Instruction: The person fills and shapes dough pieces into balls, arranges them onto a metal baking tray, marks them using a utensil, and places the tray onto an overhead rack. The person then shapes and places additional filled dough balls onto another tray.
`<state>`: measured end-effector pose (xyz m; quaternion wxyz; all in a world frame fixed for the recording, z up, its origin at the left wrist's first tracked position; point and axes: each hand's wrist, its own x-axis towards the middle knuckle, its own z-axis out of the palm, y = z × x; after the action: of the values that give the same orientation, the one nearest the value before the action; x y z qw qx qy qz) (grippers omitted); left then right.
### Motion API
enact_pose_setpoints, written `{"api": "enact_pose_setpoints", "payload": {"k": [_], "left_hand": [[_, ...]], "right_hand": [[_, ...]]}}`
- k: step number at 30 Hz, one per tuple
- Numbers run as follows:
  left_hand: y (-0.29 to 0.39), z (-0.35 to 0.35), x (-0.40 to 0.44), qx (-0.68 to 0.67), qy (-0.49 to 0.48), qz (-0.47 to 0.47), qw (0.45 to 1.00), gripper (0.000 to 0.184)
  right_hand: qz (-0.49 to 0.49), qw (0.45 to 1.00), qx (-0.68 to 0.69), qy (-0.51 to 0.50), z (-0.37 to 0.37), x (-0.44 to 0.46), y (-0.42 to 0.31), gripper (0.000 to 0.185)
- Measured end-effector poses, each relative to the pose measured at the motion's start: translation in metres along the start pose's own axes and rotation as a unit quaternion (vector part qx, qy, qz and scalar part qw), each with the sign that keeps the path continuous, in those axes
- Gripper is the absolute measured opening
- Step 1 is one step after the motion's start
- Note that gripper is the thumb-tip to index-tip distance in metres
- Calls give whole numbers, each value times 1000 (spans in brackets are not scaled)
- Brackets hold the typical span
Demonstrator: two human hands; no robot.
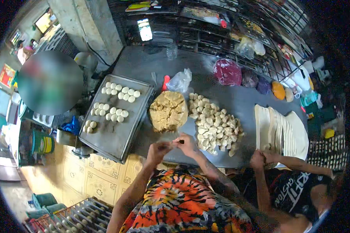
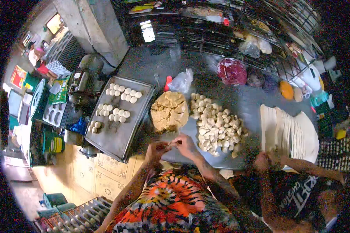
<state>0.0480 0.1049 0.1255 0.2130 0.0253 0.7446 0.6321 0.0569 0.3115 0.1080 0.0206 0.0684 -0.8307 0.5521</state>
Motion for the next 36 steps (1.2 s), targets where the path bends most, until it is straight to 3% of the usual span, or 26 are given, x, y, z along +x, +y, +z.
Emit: {"api": "enact_pose_setpoints", "payload": {"k": [2, 4, 5, 6, 7, 8, 9, 11, 12, 13, 14, 15, 16, 17, 20, 26, 28, 30, 32, 33, 36], "left_hand": [[8, 0, -6, 65, 5, 37, 997, 20], [11, -7, -15, 198, -3, 108, 974, 20], [14, -9, -18, 263, -9, 143, 954, 20], [19, -6, -18, 264, -7, 142, 954, 20], [24, -2, -18, 258, 24, 104, 960, 19], [29, 3, -17, 252, 55, 66, 964, 18], [34, 4, -15, 245, 86, 29, 965, 17], [30, -3, -9, 237, 115, -8, 965, 16], [18, -9, -3, 166, 117, 57, 978, 17], [3, -15, 5, 92, 118, 122, 981, 18], [-6, -24, 11, 16, 120, 186, 975, 19], [-16, -35, 15, -59, 122, 248, 959, 20], [-9, -48, 11, -61, 124, 247, 959, 20], [-3, -62, 3, -78, 124, 189, 971, 22], [18, -115, -21, -136, 151, 11, 979, 27], [-5, -209, -40, -107, 216, -44, 970, 30], [-10, -247, -46, -84, 222, -70, 969, 28], [-34, -287, -42, 109, 339, 1, 935, 24], [-34, -320, -21, 188, 353, 111, 910, 20], [-25, -329, -8, 186, 349, 111, 912, 20], [-15, -341, 21, 281, 257, 343, 859, 24]], "right_hand": [[39, 996, -5, -85, -9, -1, -22, 26], [-134, 989, -51, -33, 3, 8, -34, 15], [-108, 990, -23, -92, -6, 3, -38, 8], [-148, 989, -9, -17, 22, -6, 10, 8], [-101, 987, -81, -91, 23, -3, 1, 8], [-103, 987, -81, -94, 37, -4, 8, 8], [-51, 995, 59, -57, 58, -4, 11, 9], [58, 941, 332, 23, 83, 0, 2, 18], [-168, 980, -99, 30, 67, 4, -2, 14], [57, 984, 154, -72, 54, 16, -18, 11], [181, 895, 407, -18, 64, 20, -28, 7], [57, 977, 205, -11, 64, 29, -34, 9], [-69, 998, -8, -4, 69, 34, -31, 10], [-36, 996, 84, 13, 88, 38, -23, 13], [6, 996, 82, -17, 123, 60, -60, 15], [13, 987, 124, -103, 217, 96, -73, 25], [118, 953, 250, -122, 226, 101, -115, 28], [218, 896, 367, -127, 230, 108, -142, 32], [232, 900, 345, -133, 219, 103, -129, 33], [243, 903, 324, -141, 207, 97, -117, 34], [263, 911, 283, -146, 183, 81, -93, 36]]}}
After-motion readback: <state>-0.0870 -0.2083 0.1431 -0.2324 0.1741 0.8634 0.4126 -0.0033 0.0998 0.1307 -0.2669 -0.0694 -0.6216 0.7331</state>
